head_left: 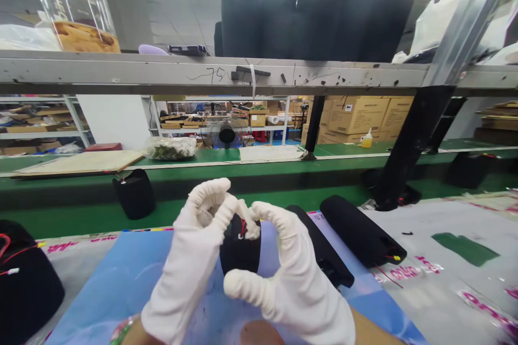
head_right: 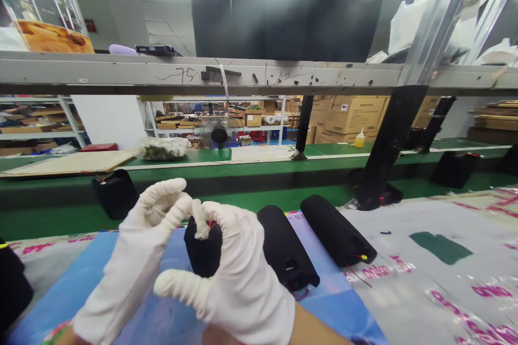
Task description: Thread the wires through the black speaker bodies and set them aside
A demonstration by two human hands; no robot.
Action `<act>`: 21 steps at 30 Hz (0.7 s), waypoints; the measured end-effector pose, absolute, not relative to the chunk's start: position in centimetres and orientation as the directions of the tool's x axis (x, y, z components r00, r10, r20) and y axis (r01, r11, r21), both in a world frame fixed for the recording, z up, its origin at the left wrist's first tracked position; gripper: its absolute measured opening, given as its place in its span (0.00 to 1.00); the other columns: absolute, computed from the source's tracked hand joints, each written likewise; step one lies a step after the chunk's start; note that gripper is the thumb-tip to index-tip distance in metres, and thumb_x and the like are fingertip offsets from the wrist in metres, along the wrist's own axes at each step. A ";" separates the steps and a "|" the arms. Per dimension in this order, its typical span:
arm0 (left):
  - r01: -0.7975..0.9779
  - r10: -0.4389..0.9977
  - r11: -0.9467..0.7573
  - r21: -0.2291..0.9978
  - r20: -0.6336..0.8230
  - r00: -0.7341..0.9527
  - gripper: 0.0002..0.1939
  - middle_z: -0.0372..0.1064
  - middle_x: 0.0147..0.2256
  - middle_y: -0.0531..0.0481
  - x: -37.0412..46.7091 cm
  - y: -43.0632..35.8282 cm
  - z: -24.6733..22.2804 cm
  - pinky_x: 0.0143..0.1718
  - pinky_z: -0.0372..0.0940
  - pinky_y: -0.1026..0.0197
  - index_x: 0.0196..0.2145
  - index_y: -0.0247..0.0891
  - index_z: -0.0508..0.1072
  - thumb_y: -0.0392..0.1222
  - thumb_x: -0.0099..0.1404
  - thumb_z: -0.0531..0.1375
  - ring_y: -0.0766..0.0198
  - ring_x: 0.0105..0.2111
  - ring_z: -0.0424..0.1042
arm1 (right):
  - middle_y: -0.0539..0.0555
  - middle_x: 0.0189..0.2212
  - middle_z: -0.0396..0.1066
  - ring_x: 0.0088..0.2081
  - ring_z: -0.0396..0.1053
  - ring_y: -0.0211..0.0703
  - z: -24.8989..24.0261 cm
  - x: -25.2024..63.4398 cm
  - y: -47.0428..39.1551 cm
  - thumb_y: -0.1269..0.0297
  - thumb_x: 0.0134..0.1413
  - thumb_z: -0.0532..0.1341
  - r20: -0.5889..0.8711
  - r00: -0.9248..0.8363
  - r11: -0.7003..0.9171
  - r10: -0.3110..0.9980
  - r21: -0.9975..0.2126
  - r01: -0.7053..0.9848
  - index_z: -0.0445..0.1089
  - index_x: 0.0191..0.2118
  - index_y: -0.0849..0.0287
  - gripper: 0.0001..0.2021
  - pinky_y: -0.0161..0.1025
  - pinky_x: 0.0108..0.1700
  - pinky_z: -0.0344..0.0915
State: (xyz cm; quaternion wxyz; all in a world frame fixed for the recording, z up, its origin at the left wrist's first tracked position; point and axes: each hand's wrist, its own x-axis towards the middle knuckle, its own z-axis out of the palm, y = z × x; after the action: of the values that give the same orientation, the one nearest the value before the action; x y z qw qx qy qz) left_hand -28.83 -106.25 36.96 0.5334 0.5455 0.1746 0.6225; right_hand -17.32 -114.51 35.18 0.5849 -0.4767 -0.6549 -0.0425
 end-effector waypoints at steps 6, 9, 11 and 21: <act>-0.527 0.817 -0.297 0.796 0.498 0.291 0.12 0.76 0.25 0.62 -29.0 -107.3 36.6 0.30 0.68 0.77 0.39 0.49 0.76 0.37 0.58 0.69 0.76 0.23 0.73 | 0.52 0.28 0.77 0.30 0.75 0.41 36.5 -17.7 -114.5 0.46 0.44 0.71 0.247 0.288 0.310 0.925 -0.930 -0.198 0.68 0.41 0.58 0.25 0.41 0.38 0.72; -0.449 0.852 -0.196 0.872 0.377 0.362 0.12 0.79 0.30 0.57 -29.7 -107.1 36.9 0.35 0.70 0.72 0.43 0.47 0.75 0.47 0.61 0.67 0.71 0.30 0.76 | 0.49 0.25 0.76 0.29 0.74 0.36 36.9 -17.1 -114.3 0.55 0.46 0.73 0.267 0.280 0.341 0.922 -0.903 -0.261 0.71 0.36 0.59 0.17 0.35 0.36 0.70; -0.400 0.869 -0.165 0.902 0.325 0.373 0.15 0.80 0.33 0.55 -30.2 -106.9 37.0 0.40 0.71 0.69 0.47 0.47 0.74 0.53 0.64 0.63 0.68 0.35 0.77 | 0.48 0.26 0.76 0.30 0.74 0.34 37.2 -16.6 -114.4 0.58 0.50 0.71 0.299 0.269 0.364 0.915 -0.901 -0.237 0.73 0.37 0.58 0.12 0.32 0.36 0.69; -0.397 0.847 -0.161 0.903 0.333 0.415 0.11 0.77 0.27 0.61 -29.7 -107.5 36.8 0.34 0.67 0.76 0.43 0.47 0.75 0.50 0.64 0.64 0.75 0.29 0.75 | 0.48 0.25 0.75 0.29 0.72 0.33 38.0 -15.8 -114.8 0.57 0.48 0.72 0.273 0.251 0.316 0.929 -0.936 -0.155 0.73 0.39 0.58 0.14 0.31 0.34 0.67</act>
State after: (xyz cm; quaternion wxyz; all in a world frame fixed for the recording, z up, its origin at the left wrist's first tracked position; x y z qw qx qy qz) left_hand -29.68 -107.52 36.82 0.6172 0.5714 0.1966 0.5039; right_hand -15.82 -114.78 38.04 0.6690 -0.4217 -0.4590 0.4050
